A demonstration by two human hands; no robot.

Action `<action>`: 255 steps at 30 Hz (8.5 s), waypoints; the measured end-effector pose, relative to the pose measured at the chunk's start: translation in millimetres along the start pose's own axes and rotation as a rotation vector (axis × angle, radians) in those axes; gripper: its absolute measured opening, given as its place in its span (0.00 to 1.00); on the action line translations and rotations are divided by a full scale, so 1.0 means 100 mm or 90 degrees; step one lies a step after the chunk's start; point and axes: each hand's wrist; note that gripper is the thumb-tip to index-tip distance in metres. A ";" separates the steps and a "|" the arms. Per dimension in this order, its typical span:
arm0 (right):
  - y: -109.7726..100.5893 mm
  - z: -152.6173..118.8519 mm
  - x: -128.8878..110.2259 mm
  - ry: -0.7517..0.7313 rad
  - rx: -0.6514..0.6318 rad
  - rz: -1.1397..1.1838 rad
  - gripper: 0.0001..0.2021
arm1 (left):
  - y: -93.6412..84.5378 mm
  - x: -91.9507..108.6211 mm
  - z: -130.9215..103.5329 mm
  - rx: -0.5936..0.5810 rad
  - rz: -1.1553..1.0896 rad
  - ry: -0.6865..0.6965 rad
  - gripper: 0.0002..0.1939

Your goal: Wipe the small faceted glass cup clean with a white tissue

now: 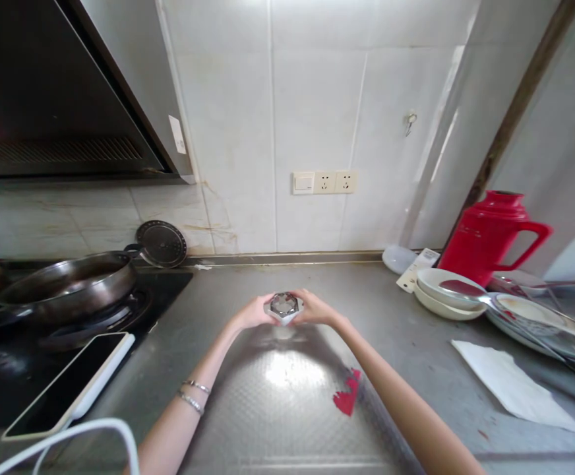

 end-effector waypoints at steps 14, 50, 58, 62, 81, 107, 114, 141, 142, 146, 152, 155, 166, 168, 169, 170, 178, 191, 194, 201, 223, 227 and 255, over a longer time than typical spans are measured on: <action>-0.08 -0.58 0.28 0.070 0.039 0.025 0.41 | 0.51 0.15 0.14 -0.053 0.065 0.011 0.38; 0.00 -0.62 0.40 0.102 0.029 0.066 0.41 | 0.63 -0.12 0.19 -0.049 0.169 -0.019 0.48; -0.22 -0.68 0.31 0.180 0.006 0.013 0.39 | 0.55 -0.09 0.11 -0.105 0.188 -0.062 0.59; -0.35 -0.74 0.23 0.160 -0.018 -0.040 0.17 | 0.45 -0.09 0.06 -0.136 0.172 -0.100 0.66; -0.31 -0.64 -0.12 0.131 0.244 0.344 0.21 | 0.36 0.21 0.11 0.059 -0.172 -0.035 0.22; 0.04 -0.56 -0.27 0.138 0.284 0.472 0.23 | 0.53 0.34 0.12 0.083 -0.217 -0.039 0.26; 0.04 -0.56 -0.32 0.113 0.203 0.440 0.21 | 0.58 0.29 0.12 0.119 -0.153 -0.077 0.29; -0.01 -0.55 0.20 0.064 0.487 0.246 0.18 | 1.02 -0.06 0.12 0.161 0.197 -0.071 0.48; 0.00 -0.55 0.19 0.063 0.484 0.237 0.17 | 1.02 -0.05 0.12 0.159 0.193 -0.071 0.47; 0.00 -0.58 0.14 0.027 0.451 0.151 0.15 | 1.01 -0.01 0.11 0.158 0.154 -0.069 0.44; -0.05 -0.66 0.01 -0.162 0.313 -0.120 0.16 | 0.99 0.08 0.08 0.171 0.013 -0.016 0.41; -0.07 -0.68 -0.04 -0.234 0.243 -0.197 0.18 | 0.97 0.11 0.06 0.188 0.001 0.008 0.39; 0.01 -0.62 0.02 -0.328 0.089 -0.307 0.21 | 0.94 0.07 0.07 0.316 0.062 0.001 0.40; 0.02 -0.61 0.00 -0.307 0.082 -0.348 0.19 | 0.92 0.07 0.06 0.323 0.070 0.004 0.40; 0.01 -0.61 -0.02 -0.294 0.082 -0.363 0.18 | 0.92 0.07 0.06 0.323 0.072 0.007 0.40; 0.01 -0.61 -0.04 -0.281 0.082 -0.372 0.18 | 0.91 0.07 0.06 0.322 0.073 0.010 0.40; -0.01 -0.63 -0.11 -0.153 0.023 -0.377 0.24 | 0.89 0.12 0.04 0.297 0.075 0.037 0.39; 0.12 -0.62 -0.14 -0.067 0.006 -0.353 0.28 | 0.85 0.02 0.05 0.335 0.103 0.039 0.40; 0.19 -0.62 -0.15 -0.054 0.023 -0.309 0.28 | 0.85 0.01 0.05 0.333 0.091 0.033 0.40; 0.18 -0.64 -0.15 -0.039 0.024 -0.250 0.28 | 0.83 0.03 0.03 0.317 0.111 0.037 0.41; 0.07 -0.55 -0.31 0.001 0.053 0.235 0.20 | 0.65 0.23 0.03 0.088 -0.651 -0.016 0.27; -0.10 -0.51 -0.37 -0.113 0.006 -0.041 0.24 | 0.71 0.20 0.04 0.099 -0.777 -0.086 0.23; -0.14 -0.61 -0.51 -0.144 -0.144 -0.437 0.23 | 0.80 0.35 0.07 0.167 -0.856 -0.235 0.16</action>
Point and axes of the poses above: each hand's wrist, its own z-axis towards the middle knuckle, its own y-axis out of the palm, x = y × z, and after that the axes turned 11 degrees about z, right-handed
